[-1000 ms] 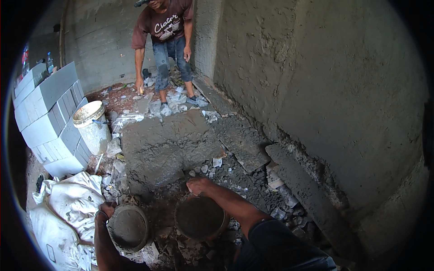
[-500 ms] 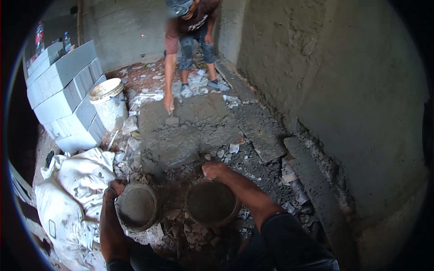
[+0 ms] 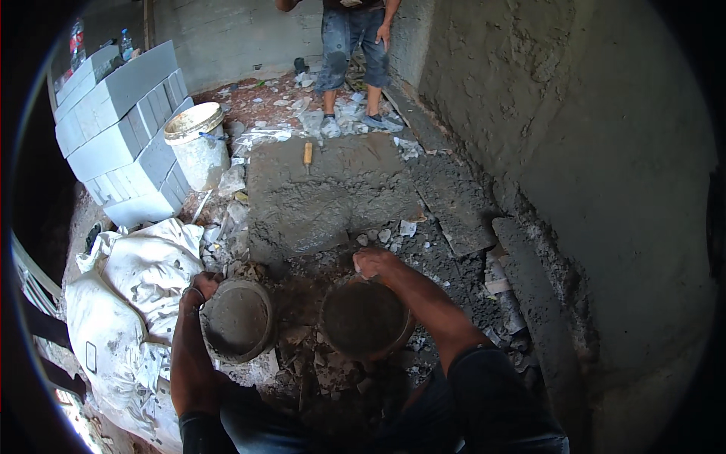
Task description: The person holds containers of mortar while a coworker applies mortar to a wall using a trowel and levels it with a wooden board.
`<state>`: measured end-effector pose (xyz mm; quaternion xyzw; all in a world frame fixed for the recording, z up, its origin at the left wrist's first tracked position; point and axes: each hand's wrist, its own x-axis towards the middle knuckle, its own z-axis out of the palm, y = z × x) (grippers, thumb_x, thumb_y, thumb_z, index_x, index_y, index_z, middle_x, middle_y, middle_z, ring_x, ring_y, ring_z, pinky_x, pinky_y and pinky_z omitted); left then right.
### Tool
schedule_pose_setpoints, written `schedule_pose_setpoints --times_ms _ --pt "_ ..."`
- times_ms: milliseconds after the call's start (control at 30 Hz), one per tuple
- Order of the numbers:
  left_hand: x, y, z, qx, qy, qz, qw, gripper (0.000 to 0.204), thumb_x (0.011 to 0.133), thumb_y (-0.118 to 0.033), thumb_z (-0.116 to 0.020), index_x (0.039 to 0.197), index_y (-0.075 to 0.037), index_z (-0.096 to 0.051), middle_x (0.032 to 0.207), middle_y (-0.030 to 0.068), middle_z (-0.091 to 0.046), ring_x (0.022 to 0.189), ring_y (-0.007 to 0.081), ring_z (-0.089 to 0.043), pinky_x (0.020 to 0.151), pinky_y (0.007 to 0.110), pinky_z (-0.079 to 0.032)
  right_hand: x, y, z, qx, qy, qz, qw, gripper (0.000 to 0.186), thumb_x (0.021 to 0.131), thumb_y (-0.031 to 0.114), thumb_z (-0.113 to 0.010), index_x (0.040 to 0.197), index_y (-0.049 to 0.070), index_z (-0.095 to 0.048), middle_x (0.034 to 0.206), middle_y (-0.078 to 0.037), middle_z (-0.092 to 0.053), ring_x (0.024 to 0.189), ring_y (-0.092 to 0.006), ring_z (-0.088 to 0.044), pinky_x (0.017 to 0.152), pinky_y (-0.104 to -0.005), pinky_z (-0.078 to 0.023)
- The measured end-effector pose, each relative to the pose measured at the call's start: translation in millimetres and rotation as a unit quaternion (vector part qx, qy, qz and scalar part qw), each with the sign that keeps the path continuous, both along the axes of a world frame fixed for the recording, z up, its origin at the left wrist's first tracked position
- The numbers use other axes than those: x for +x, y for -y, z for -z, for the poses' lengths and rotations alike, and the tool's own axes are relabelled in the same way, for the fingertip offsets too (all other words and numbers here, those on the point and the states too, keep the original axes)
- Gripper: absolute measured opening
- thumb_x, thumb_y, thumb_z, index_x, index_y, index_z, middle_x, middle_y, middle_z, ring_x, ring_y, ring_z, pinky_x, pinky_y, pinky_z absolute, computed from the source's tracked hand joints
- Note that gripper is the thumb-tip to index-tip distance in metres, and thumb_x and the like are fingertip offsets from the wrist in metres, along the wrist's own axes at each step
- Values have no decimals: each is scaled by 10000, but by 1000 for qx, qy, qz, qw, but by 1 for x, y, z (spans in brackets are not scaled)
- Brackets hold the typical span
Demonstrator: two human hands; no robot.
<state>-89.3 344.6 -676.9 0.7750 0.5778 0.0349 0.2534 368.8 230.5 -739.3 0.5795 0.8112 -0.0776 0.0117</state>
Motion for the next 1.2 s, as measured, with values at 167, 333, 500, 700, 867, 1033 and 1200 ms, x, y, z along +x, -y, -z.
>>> schedule_pose_setpoints --times_ms 167,333,500,700,867,1033,1200 --pt "-15 -4 9 17 13 -15 1000 489 814 -464 -467 967 -33 -641 950 183 -630 923 269 -596 826 342 -434 -13 2 -15 -21 31 9 999 222 602 122 -656 819 102 -615 889 -90 -610 935 -239 -564 784 -325 -449" --pt "-11 -1 8 27 31 -40 998 448 816 -404 -425 905 -16 -631 950 226 -601 943 348 -567 839 375 -420 -7 4 -4 32 -27 7 999 210 617 130 -642 823 103 -612 884 -95 -609 927 -243 -568 786 -327 -450" --pt "-5 -6 8 24 24 -3 999 446 815 -405 -426 913 -23 -634 963 228 -595 960 357 -555 848 379 -415 12 1 21 118 -106 -63 985 171 530 83 -613 663 94 -506 750 -71 -547 788 -226 -555 669 -324 -450" --pt "-8 2 3 13 16 -11 1000 479 804 -439 -447 929 -17 -637 940 223 -606 923 320 -575 829 364 -425 -1 -6 17 38 -48 -6 998 228 581 240 -657 697 83 -540 756 -89 -551 787 -234 -557 672 -329 -445" --pt "-9 4 0 -7 -1 -47 999 465 789 -408 -436 929 -6 -624 989 243 -580 983 365 -544 865 381 -406 17 -9 53 190 -184 -73 962 95 605 103 -596 683 84 -546 722 -91 -547 705 -236 -563 586 -342 -445" --pt "9 0 -1 14 24 -14 1000 399 801 -365 -428 887 -32 -629 936 243 -583 928 384 -549 827 399 -420 47 -26 67 34 -137 -82 987 286 536 290 -712 609 71 -543 691 -106 -544 741 -257 -563 647 -347 -438" --pt "-24 1 9 35 31 -50 998 463 782 -405 -526 933 21 -630 889 205 -633 847 267 -602 767 352 -443 -4 -37 51 -24 -14 -18 999 274 515 205 -698 709 30 -614 749 -137 -604 781 -268 -595 662 -339 -461"
